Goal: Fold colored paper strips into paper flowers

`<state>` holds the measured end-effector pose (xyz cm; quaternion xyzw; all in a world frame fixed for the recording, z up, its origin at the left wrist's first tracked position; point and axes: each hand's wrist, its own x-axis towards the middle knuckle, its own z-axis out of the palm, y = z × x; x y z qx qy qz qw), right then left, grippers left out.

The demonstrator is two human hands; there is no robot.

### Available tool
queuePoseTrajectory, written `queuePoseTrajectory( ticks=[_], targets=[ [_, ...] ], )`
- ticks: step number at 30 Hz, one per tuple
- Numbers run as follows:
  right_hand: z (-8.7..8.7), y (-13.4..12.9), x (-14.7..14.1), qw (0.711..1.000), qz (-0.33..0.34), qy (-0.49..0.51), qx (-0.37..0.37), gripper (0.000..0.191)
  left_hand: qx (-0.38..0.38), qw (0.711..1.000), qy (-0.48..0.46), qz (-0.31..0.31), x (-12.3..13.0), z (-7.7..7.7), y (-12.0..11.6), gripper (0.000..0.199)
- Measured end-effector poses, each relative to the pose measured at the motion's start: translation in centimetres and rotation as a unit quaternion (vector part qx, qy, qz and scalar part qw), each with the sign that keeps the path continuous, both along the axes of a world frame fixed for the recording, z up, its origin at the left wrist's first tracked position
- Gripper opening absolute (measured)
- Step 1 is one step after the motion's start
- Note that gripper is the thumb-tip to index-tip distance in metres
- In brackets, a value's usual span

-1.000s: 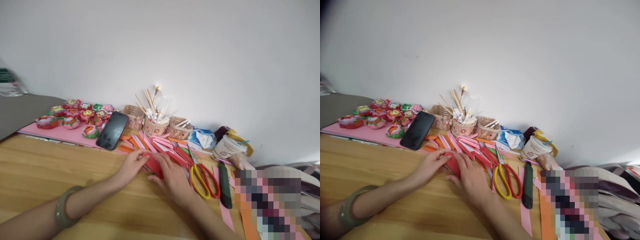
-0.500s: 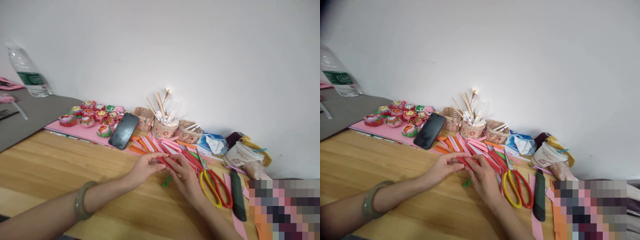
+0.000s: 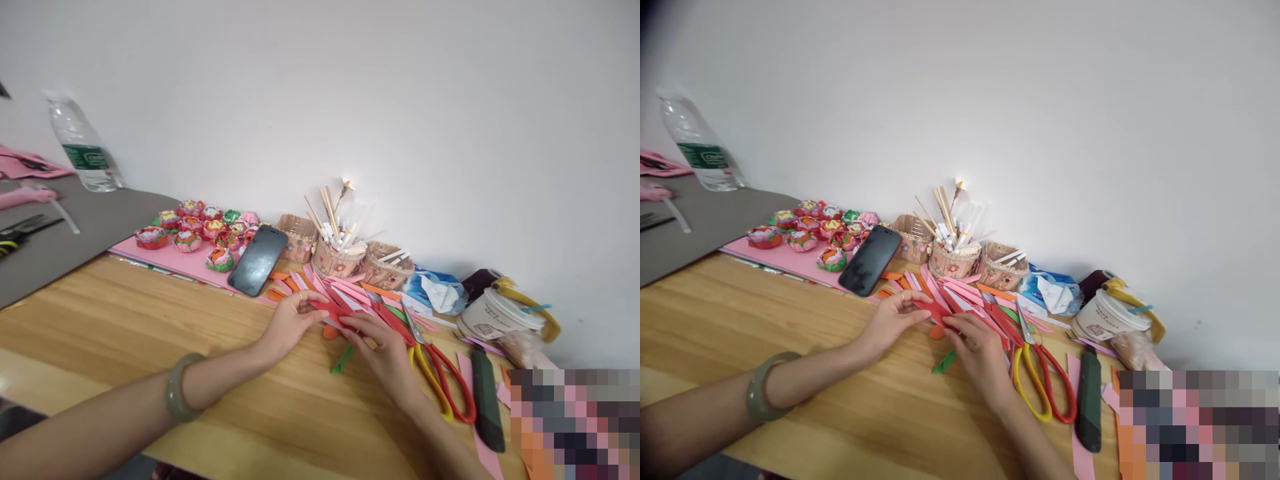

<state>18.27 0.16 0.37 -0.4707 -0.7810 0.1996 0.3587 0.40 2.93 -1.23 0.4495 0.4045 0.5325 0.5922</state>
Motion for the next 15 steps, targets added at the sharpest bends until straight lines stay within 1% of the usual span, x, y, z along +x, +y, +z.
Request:
queuePoseTrajectory(
  ticks=[2, 5, 7, 10, 11, 13, 15],
  targets=[
    [0.16, -0.02, -0.04, 1.000, -0.006, 0.009, -0.011, 0.018, 0.011, 1.000, 0.012, 0.014, -0.18, -0.05, 0.12, 0.024],
    [0.31, 0.01, -0.05, 0.999, -0.013, 0.022, -0.025, 0.018, 0.013, 1.000, -0.007, 0.011, -0.41, 0.04, 0.25, 0.027],
    [0.33, 0.08, 0.00, 0.999, -0.020, 0.034, -0.033, 0.017, 0.007, 0.999, -0.044, 0.018, -0.46, 0.27, 0.22, 0.028],
    [0.36, 0.12, 0.08, 0.995, -0.046, 0.067, -0.055, 0.018, -0.011, 0.991, -0.133, 0.031, -0.34, 0.69, 0.03, 0.035],
    [0.41, 0.08, 0.07, 0.992, -0.055, 0.087, -0.068, 0.019, -0.020, 0.987, -0.160, 0.023, -0.27, 0.79, -0.06, 0.039],
    [0.59, -0.09, -0.06, 0.984, -0.058, 0.132, -0.108, 0.022, -0.042, 0.981, -0.189, -0.016, -0.09, 0.88, -0.27, 0.044],
    [0.84, -0.36, -0.33, 0.974, -0.034, 0.161, -0.156, 0.022, -0.058, 0.979, -0.185, -0.064, 0.08, 0.81, -0.54, 0.039]
  ],
)
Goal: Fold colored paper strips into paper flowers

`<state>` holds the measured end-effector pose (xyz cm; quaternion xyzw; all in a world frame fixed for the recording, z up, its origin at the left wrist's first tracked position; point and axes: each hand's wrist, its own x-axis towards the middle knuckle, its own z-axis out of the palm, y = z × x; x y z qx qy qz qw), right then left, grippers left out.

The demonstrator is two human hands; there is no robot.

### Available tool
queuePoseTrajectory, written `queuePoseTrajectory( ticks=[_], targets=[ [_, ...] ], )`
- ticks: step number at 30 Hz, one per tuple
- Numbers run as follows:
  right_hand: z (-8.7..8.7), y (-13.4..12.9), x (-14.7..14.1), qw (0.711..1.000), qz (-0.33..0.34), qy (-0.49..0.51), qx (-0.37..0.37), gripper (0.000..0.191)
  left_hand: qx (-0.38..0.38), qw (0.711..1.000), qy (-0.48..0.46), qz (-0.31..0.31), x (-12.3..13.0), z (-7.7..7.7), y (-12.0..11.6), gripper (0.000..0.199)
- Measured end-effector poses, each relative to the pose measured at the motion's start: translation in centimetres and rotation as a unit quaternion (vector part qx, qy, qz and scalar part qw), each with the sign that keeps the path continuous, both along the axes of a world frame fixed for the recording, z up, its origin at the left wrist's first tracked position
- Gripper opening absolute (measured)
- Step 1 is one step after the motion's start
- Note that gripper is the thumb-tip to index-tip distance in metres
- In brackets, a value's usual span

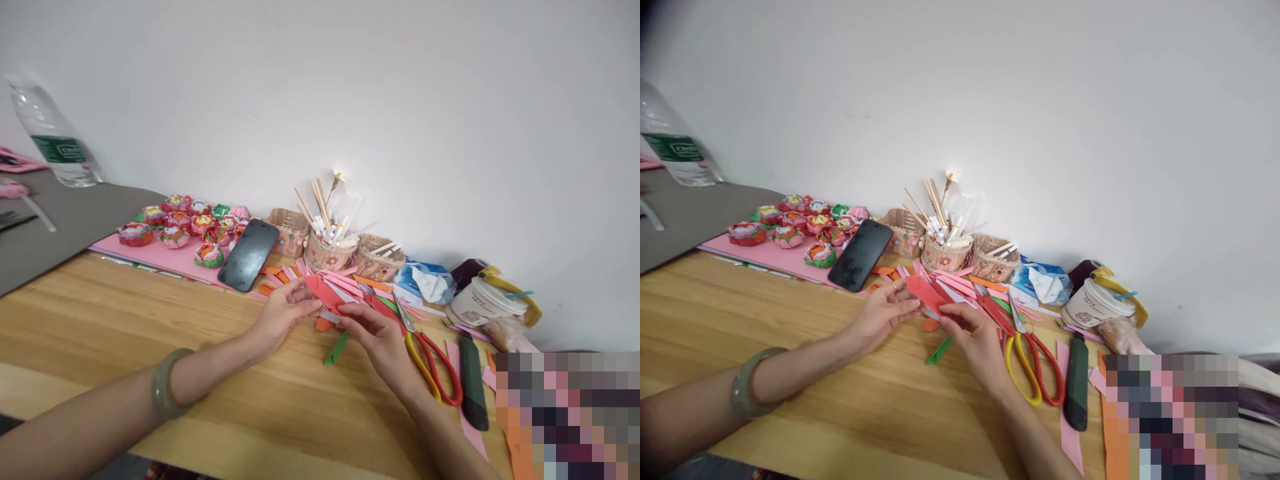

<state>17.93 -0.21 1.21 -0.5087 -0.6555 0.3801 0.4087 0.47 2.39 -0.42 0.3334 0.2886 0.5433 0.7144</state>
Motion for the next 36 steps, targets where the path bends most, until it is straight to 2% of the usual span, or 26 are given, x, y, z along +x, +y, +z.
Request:
queuePoseTrajectory(
  ticks=[3, 9, 11, 14, 17, 21, 25, 32, 36],
  targets=[
    [0.2, -0.4, -0.4, 0.998, 0.057, 0.012, -0.032, 0.020, -0.009, 0.999, 0.012, -0.041, 0.2, -0.2, -0.4, 0.028],
    [0.0, -0.2, -0.3, 0.996, 0.063, -0.053, 0.034, 0.017, -0.053, 0.999, 0.006, 0.004, 0.0, -0.1, -0.5, 0.018],
    [0.0, 0.0, 0.1, 0.995, 0.039, -0.074, 0.061, 0.017, -0.077, 0.997, -0.009, 0.022, -0.2, -0.1, -0.1, 0.011],
    [0.3, 0.4, 0.9, 0.983, -0.035, -0.145, 0.109, 0.018, -0.115, 0.992, -0.039, 0.030, -0.6, -0.1, 0.3, 0.002],
    [0.3, 0.7, 1.7, 0.947, -0.066, -0.281, 0.137, 0.016, -0.125, 0.991, -0.048, 0.018, -0.7, -0.1, 0.4, 0.011],
    [-0.4, 0.9, 1.9, 0.900, -0.032, -0.412, 0.136, 0.014, -0.123, 0.992, -0.023, 0.006, -0.6, 0.2, 0.1, 0.018],
    [-0.7, 0.9, 1.6, 0.889, -0.030, -0.435, 0.142, 0.015, -0.131, 0.991, -0.002, 0.007, -0.3, 0.3, -0.1, 0.015],
    [-0.6, 0.6, 1.2, 0.876, -0.019, -0.459, 0.149, 0.015, -0.150, 0.989, -0.015, -0.006, -0.2, 0.5, -0.1, 0.024],
    [-0.9, 0.6, 1.2, 0.868, -0.025, -0.476, 0.140, 0.014, -0.143, 0.990, -0.019, -0.007, -0.2, 0.3, -0.1, 0.018]
  ],
)
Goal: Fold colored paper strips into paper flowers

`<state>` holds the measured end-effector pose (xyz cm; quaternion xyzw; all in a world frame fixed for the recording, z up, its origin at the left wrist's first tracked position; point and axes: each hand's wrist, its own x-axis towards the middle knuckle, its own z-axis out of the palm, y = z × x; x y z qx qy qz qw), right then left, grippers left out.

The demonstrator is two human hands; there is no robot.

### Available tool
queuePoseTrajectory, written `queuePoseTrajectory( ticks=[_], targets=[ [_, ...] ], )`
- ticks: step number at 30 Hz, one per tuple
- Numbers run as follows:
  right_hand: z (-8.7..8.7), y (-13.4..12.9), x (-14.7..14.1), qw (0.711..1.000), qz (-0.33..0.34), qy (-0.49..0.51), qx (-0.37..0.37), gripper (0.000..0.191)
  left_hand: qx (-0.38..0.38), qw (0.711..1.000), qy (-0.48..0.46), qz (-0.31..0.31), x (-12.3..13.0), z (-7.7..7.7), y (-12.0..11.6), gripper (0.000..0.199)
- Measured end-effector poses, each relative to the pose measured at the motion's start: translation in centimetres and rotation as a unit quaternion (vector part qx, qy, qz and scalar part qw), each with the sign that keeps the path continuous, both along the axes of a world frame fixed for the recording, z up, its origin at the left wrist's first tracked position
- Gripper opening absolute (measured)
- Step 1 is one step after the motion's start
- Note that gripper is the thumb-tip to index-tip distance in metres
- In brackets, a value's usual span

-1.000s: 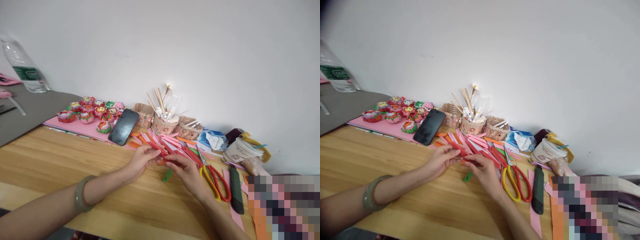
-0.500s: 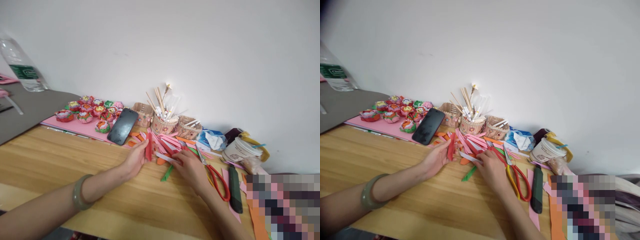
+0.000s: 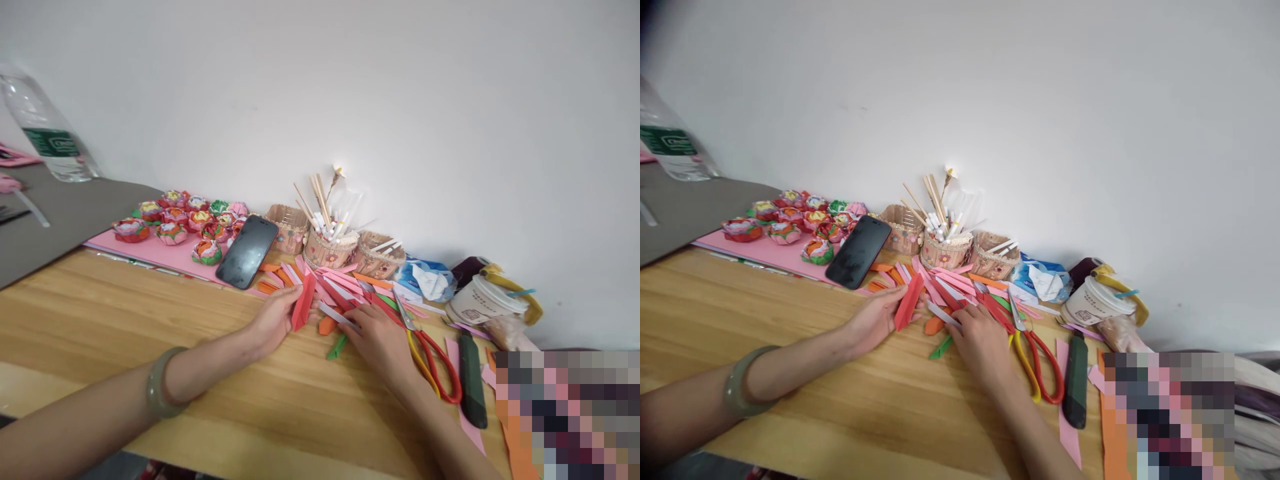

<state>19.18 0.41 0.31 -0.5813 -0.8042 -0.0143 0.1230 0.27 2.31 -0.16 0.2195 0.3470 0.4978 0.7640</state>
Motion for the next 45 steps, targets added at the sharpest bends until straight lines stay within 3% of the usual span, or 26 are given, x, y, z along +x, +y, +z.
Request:
queuePoseTrajectory(
  ticks=[4, 7, 12, 19, 21, 23, 25, 27, 33, 39, 45],
  targets=[
    [0.4, -0.1, -0.1, 0.997, -0.045, 0.042, 0.040, 0.018, 0.018, 1.000, 0.013, 0.008, 0.1, -0.4, 0.1, 0.011],
    [1.1, -0.3, -0.3, 0.984, -0.072, 0.160, 0.012, 0.022, 0.033, 0.999, 0.019, 0.009, 0.2, -0.6, 0.0, 0.007],
    [2.1, -0.7, -0.7, 0.905, -0.047, 0.400, -0.136, 0.029, 0.049, 0.999, 0.005, -0.023, 0.6, -0.5, -0.7, 0.007],
    [1.3, -1.7, -2.5, 0.837, -0.016, 0.484, -0.255, 0.027, 0.048, 0.998, -0.005, -0.028, 1.1, -0.6, -1.3, 0.010],
    [0.8, -2.1, -3.2, 0.861, -0.008, 0.445, -0.246, 0.026, 0.035, 0.999, -0.011, -0.031, 1.3, -0.6, -1.6, 0.011],
    [0.4, -2.4, -3.6, 0.925, -0.016, 0.335, -0.181, 0.025, 0.018, 0.999, -0.023, -0.037, 1.5, -0.4, -2.0, 0.013],
    [0.3, -2.6, -3.8, 0.971, -0.040, 0.209, -0.111, 0.030, 0.005, 0.998, -0.037, -0.042, 1.7, -0.3, -2.4, 0.016],
    [0.3, -2.6, -3.8, 0.988, -0.055, 0.127, -0.066, 0.034, 0.000, 0.998, -0.045, -0.045, 1.8, -0.3, -2.7, 0.019],
    [0.3, -2.7, -3.7, 0.996, -0.052, 0.068, -0.019, 0.036, 0.020, 0.993, -0.081, -0.080, 1.7, -0.4, -2.8, 0.027],
    [0.0, -2.5, -3.3, 0.993, -0.016, 0.102, -0.055, 0.039, 0.042, 0.991, -0.066, -0.108, 1.5, -0.5, -2.8, 0.022],
    [-0.1, -2.4, -3.1, 0.991, -0.025, 0.126, -0.038, 0.040, 0.057, 0.992, -0.025, -0.105, 1.6, -0.1, -2.8, 0.024]
  ],
)
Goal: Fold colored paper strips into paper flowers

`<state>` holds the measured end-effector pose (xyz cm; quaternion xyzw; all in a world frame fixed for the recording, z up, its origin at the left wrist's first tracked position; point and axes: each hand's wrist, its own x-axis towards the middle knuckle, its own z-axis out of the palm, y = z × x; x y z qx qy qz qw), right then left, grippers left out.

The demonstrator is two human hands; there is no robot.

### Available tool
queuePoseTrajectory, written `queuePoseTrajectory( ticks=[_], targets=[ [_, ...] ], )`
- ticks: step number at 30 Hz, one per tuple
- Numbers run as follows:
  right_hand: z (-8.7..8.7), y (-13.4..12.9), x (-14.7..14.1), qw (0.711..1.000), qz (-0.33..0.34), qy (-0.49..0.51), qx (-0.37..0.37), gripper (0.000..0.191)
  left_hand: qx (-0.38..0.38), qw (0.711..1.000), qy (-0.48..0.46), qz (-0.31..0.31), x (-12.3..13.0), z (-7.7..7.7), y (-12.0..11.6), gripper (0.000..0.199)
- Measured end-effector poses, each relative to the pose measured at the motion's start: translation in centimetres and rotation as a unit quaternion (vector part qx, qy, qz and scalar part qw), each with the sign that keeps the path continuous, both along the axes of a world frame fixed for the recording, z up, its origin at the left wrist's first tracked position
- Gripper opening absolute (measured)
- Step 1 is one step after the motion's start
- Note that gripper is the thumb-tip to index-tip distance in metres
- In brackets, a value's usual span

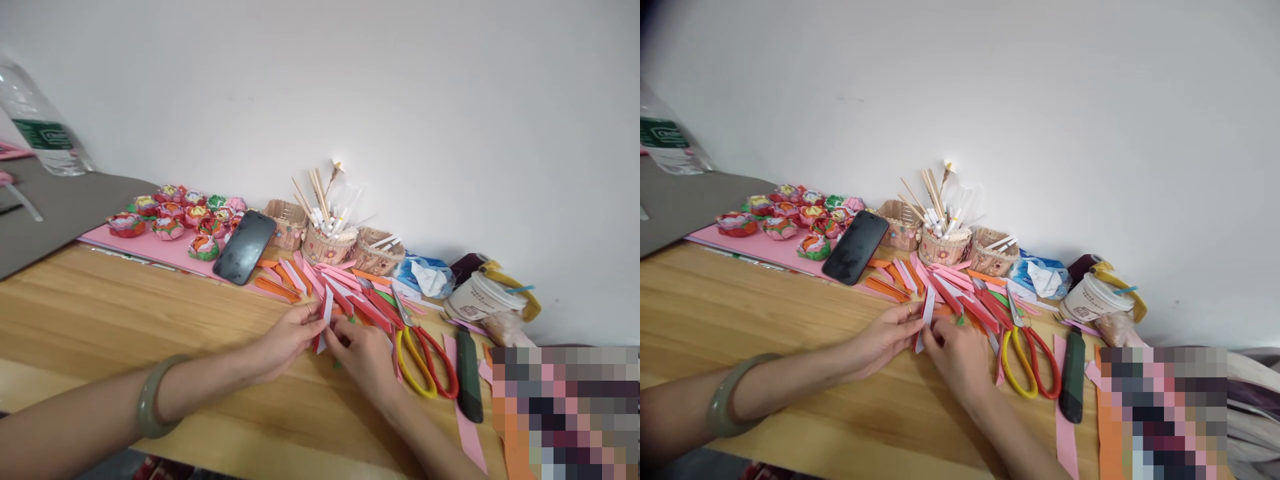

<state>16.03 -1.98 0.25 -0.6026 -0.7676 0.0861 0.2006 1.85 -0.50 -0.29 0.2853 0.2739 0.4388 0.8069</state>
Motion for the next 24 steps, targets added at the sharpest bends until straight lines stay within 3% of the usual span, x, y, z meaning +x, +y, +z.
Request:
queuePoseTrajectory(
  ticks=[4, 8, 11, 14, 19, 24],
  targets=[
    [0.4, 0.6, 0.9, 0.998, 0.010, 0.067, -0.018, 0.038, -0.014, 0.998, 0.028, 0.048, -0.1, 0.1, 0.5, 0.014],
    [0.7, 1.7, 2.5, 0.995, -0.018, 0.084, 0.051, 0.030, -0.037, 0.992, 0.063, 0.102, -0.4, -0.1, 1.1, 0.011],
    [0.4, 2.1, 3.0, 0.995, 0.055, 0.023, 0.082, 0.019, -0.056, 0.988, 0.069, 0.130, -0.4, 0.0, 1.4, 0.015],
    [0.0, 2.2, 2.5, 0.987, 0.131, -0.069, 0.060, 0.030, -0.067, 0.985, 0.074, 0.143, -0.4, 0.2, 1.4, 0.016],
    [-0.5, 2.2, 1.9, 0.978, 0.166, -0.117, 0.054, 0.018, -0.079, 0.984, 0.065, 0.149, -0.4, 0.2, 1.4, 0.018],
    [-0.8, 2.5, 2.5, 0.967, 0.190, -0.124, 0.117, 0.017, -0.075, 0.983, 0.069, 0.155, -0.4, 0.0, 1.5, 0.017]
  ],
)
